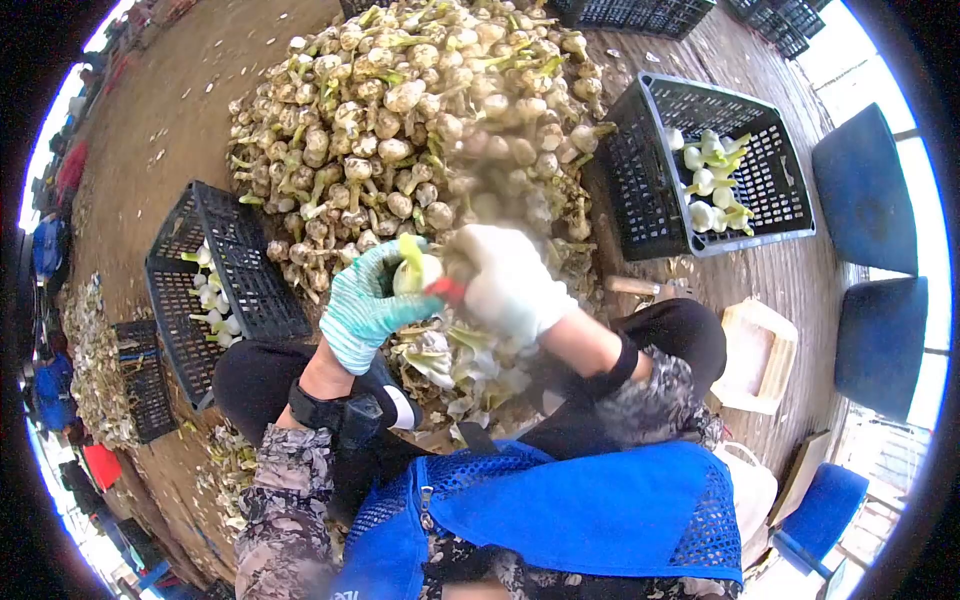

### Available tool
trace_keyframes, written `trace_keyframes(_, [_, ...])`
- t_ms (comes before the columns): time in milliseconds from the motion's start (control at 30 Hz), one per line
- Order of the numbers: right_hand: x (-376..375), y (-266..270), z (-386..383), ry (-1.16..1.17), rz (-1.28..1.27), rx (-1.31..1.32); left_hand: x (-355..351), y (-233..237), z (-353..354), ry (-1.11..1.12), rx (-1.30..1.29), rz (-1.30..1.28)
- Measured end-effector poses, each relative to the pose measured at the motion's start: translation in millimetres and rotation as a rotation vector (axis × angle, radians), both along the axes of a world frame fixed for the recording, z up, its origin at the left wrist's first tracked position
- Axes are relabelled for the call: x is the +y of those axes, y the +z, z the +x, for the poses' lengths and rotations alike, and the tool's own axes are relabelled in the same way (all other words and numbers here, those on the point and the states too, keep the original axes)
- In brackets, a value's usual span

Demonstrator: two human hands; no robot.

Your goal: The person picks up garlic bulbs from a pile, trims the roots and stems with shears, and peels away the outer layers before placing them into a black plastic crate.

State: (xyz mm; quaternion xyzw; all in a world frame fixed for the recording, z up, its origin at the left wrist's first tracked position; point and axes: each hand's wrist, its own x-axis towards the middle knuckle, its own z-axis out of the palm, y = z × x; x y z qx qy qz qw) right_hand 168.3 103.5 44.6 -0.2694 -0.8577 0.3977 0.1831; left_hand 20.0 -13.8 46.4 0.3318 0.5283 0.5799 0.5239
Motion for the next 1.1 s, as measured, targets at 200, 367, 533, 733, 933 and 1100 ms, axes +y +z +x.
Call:
trace_keyframes(200, [26.8,-28.9,10.4,-0.114,-0.786,0.339,-1.8,10.7,-6.8,-0.004,-0.205,-0.077])
trace_keyframes(367, [17.7,-5.7,3.5,0.131,-0.623,0.188,2.6,7.1,-4.0,0.029,0.072,-0.022])
trace_keyframes(533, [16.6,-3.2,5.6,0.002,-0.836,0.103,1.4,12.1,-3.3,-0.011,-0.069,-0.068])
trace_keyframes(733, [-3.0,19.9,1.6,0.007,-0.17,-0.044,2.2,7.6,-1.5,0.03,0.281,-0.028])
trace_keyframes(933, [30.1,-37.3,13.7,-0.088,-0.684,0.27,-0.7,16.1,-6.8,-0.059,-0.222,-0.037])
trace_keyframes(1100, [3.3,2.3,-2.4,-0.04,-0.859,0.03,2.0,19.8,-2.6,0.07,-0.185,-0.121])
